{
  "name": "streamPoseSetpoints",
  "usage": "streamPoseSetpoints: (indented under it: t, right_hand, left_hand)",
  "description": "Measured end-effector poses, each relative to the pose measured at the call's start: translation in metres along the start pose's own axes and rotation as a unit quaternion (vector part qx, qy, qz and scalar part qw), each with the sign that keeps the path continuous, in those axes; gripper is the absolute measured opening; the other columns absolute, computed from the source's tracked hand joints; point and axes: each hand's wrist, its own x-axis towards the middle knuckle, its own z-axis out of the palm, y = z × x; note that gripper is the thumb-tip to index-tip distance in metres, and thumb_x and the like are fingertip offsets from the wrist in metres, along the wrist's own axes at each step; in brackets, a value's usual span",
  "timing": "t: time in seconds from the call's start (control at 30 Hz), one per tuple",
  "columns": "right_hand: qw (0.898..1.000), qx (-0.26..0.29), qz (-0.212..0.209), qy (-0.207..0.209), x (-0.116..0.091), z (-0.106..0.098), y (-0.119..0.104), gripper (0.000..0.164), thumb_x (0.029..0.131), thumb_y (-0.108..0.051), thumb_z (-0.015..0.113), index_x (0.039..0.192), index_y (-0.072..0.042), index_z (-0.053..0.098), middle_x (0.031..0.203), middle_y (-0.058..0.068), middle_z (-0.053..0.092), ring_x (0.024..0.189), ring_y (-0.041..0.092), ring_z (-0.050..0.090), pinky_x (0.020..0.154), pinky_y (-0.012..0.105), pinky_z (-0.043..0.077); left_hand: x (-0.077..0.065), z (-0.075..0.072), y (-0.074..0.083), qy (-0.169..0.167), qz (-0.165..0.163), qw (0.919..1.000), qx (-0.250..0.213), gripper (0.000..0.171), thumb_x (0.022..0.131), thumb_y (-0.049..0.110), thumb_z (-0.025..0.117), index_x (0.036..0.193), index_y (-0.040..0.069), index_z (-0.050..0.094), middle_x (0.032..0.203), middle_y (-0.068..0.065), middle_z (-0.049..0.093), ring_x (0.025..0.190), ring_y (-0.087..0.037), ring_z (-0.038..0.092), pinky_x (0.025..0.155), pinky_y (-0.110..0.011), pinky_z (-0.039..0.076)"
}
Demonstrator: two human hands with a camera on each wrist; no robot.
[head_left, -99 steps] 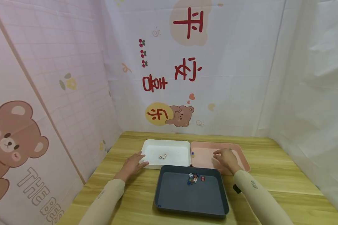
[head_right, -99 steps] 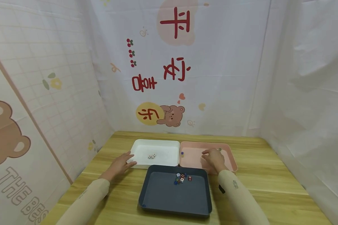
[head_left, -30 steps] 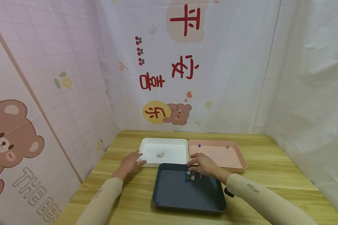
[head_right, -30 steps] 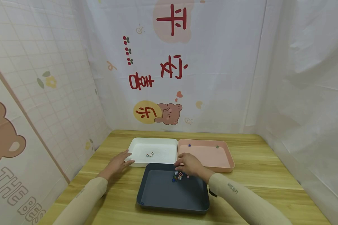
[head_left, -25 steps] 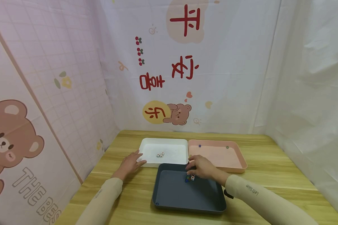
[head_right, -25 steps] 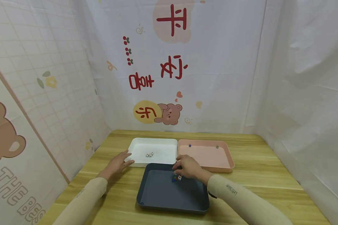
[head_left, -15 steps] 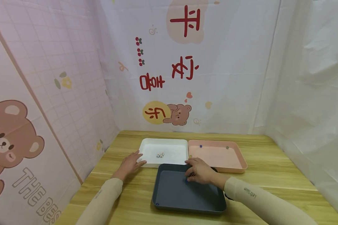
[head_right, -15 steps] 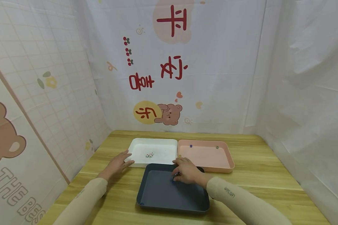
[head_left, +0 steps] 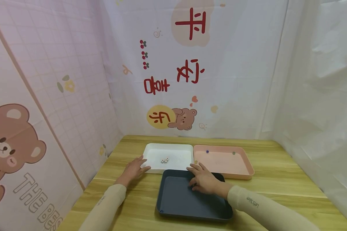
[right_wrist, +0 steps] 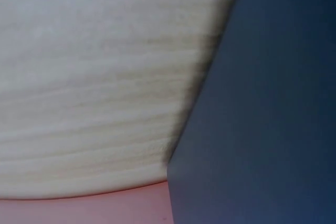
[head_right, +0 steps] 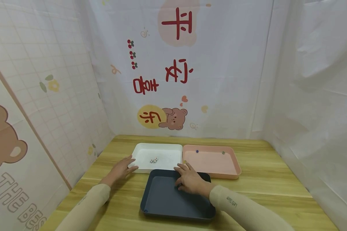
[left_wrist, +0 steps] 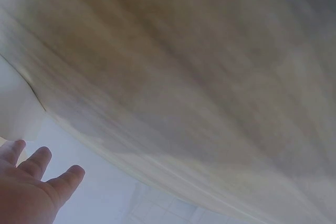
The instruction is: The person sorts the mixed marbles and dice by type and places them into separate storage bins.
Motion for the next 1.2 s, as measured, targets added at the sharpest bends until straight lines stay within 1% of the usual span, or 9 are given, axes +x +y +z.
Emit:
streamPoseSetpoints:
  t: [0.17,0.43,0.77,0.87,1.03,1.2]
  right_hand:
    - [1.0,-0.018,-0.001,0.004,-0.001,0.003,-0.002,0.017,0.082,-0.036,0.081,0.098,-0.031,0.08,0.148,0.012,0.047,0.141,0.037,0.034,0.111,0.063,0.026]
    - [1.0,0.006,-0.013,0.023,-0.002,-0.001,-0.003,0.014,0.082,-0.035,0.082,0.095,-0.029,0.08,0.145,0.015,0.048,0.139,0.041,0.036,0.109,0.065,0.027]
    - [0.997,0.063,0.015,0.032,0.0,-0.01,0.006,0.013,0.083,-0.034,0.081,0.094,-0.029,0.079,0.147,0.014,0.047,0.142,0.04,0.031,0.111,0.066,0.021]
    - [0.996,0.071,0.022,0.041,0.0,-0.016,0.008,0.013,0.083,-0.032,0.081,0.094,-0.027,0.079,0.146,0.015,0.049,0.141,0.042,0.033,0.11,0.068,0.022]
    - [0.994,0.083,0.04,0.053,-0.001,-0.024,0.012,0.013,0.083,-0.03,0.081,0.095,-0.024,0.08,0.145,0.017,0.049,0.14,0.042,0.034,0.11,0.068,0.022]
    - [0.992,0.094,0.057,0.064,-0.004,-0.025,0.021,0.013,0.083,-0.027,0.081,0.096,-0.023,0.08,0.144,0.018,0.05,0.139,0.043,0.036,0.111,0.066,0.021]
  left_hand:
    - [-0.002,0.002,0.0,0.005,0.007,1.0,0.002,0.057,0.098,0.041,0.06,0.137,0.0,0.056,0.151,-0.025,0.039,0.136,-0.047,0.038,0.105,-0.068,0.03]
    - [-0.003,0.002,0.0,0.003,0.001,1.0,-0.002,0.058,0.098,0.042,0.06,0.138,0.0,0.056,0.152,-0.024,0.039,0.137,-0.046,0.038,0.105,-0.067,0.03]
    - [-0.002,-0.001,0.002,-0.002,-0.003,1.0,-0.007,0.059,0.098,0.043,0.059,0.138,0.0,0.055,0.152,-0.025,0.038,0.138,-0.047,0.035,0.106,-0.069,0.027]
    - [-0.002,-0.001,0.001,-0.003,-0.002,1.0,-0.007,0.059,0.098,0.043,0.059,0.138,0.0,0.055,0.152,-0.025,0.038,0.137,-0.047,0.036,0.106,-0.068,0.027]
    - [-0.002,-0.001,0.001,-0.005,0.0,1.0,-0.002,0.059,0.098,0.042,0.059,0.138,0.0,0.055,0.152,-0.025,0.038,0.138,-0.047,0.036,0.105,-0.068,0.029]
    - [-0.001,-0.001,0.001,-0.003,0.003,1.0,0.001,0.059,0.098,0.043,0.059,0.138,0.0,0.056,0.152,-0.025,0.038,0.137,-0.047,0.036,0.104,-0.069,0.029]
